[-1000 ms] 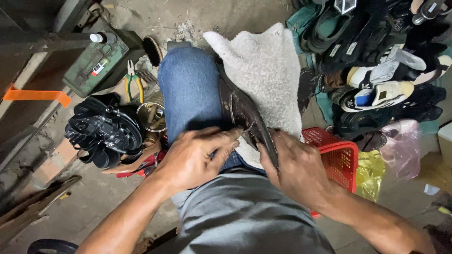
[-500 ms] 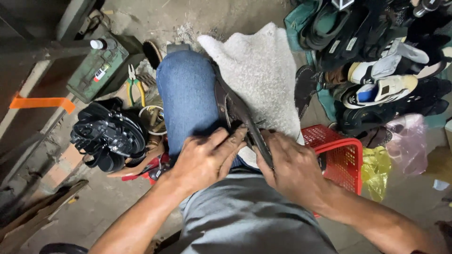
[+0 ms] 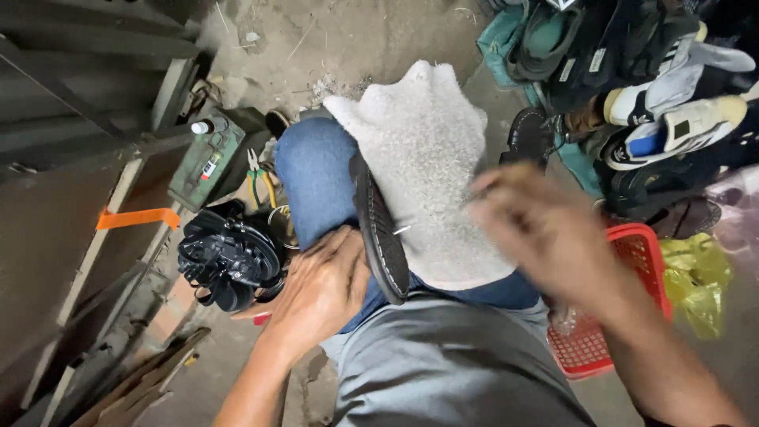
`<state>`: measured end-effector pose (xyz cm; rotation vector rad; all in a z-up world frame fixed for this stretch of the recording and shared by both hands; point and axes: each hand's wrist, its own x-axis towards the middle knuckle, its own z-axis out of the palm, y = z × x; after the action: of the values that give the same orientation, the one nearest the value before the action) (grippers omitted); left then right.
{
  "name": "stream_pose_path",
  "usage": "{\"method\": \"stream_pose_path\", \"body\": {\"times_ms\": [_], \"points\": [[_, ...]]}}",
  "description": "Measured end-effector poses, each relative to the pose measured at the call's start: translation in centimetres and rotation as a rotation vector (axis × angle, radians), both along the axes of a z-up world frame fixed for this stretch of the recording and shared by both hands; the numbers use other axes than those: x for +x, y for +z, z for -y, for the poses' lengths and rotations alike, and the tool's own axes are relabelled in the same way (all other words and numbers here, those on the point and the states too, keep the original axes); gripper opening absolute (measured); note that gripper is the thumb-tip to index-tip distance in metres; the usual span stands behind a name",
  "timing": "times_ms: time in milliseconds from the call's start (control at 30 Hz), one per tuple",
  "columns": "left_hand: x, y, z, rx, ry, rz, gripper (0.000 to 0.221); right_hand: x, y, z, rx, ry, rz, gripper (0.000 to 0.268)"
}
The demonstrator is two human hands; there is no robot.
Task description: Hand-stitching the sole of a brown leather sandal to repair it.
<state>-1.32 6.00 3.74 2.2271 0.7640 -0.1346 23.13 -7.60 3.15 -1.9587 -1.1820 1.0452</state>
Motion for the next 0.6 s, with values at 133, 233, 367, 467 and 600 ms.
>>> {"method": "stream_pose_path", "body": {"times_ms": [133, 233, 367, 467, 600], "points": [[0.3, -0.5, -0.3, -0.074, -0.008, -0.028, 0.018, 0.3, -3.0, 0.9, 0.324, 0.009, 0.709, 0.023], [0.2, -0.9, -0.5, -0.078, 0.005, -0.039, 0.021, -2.7, -2.9, 0.1, 0.341, 0.132, 0.663, 0.038], [-0.2, -1.0, -0.5, -0.026, -0.020, -0.003, 0.018, -4.0, -0.9, -0.7, 0.383, 0.252, 0.320, 0.027], [-0.6, -1.3, -0.2, -0.016, -0.023, -0.004, 0.018, -3.3, 0.6, 0.3, 0.209, 0.213, -0.172, 0.010], [-0.4, -1.9, 0.2, 0.009, -0.020, -0.037, 0.019, -2.7, 0.1, 1.4, 0.047, 0.106, -0.563, 0.011]]}}
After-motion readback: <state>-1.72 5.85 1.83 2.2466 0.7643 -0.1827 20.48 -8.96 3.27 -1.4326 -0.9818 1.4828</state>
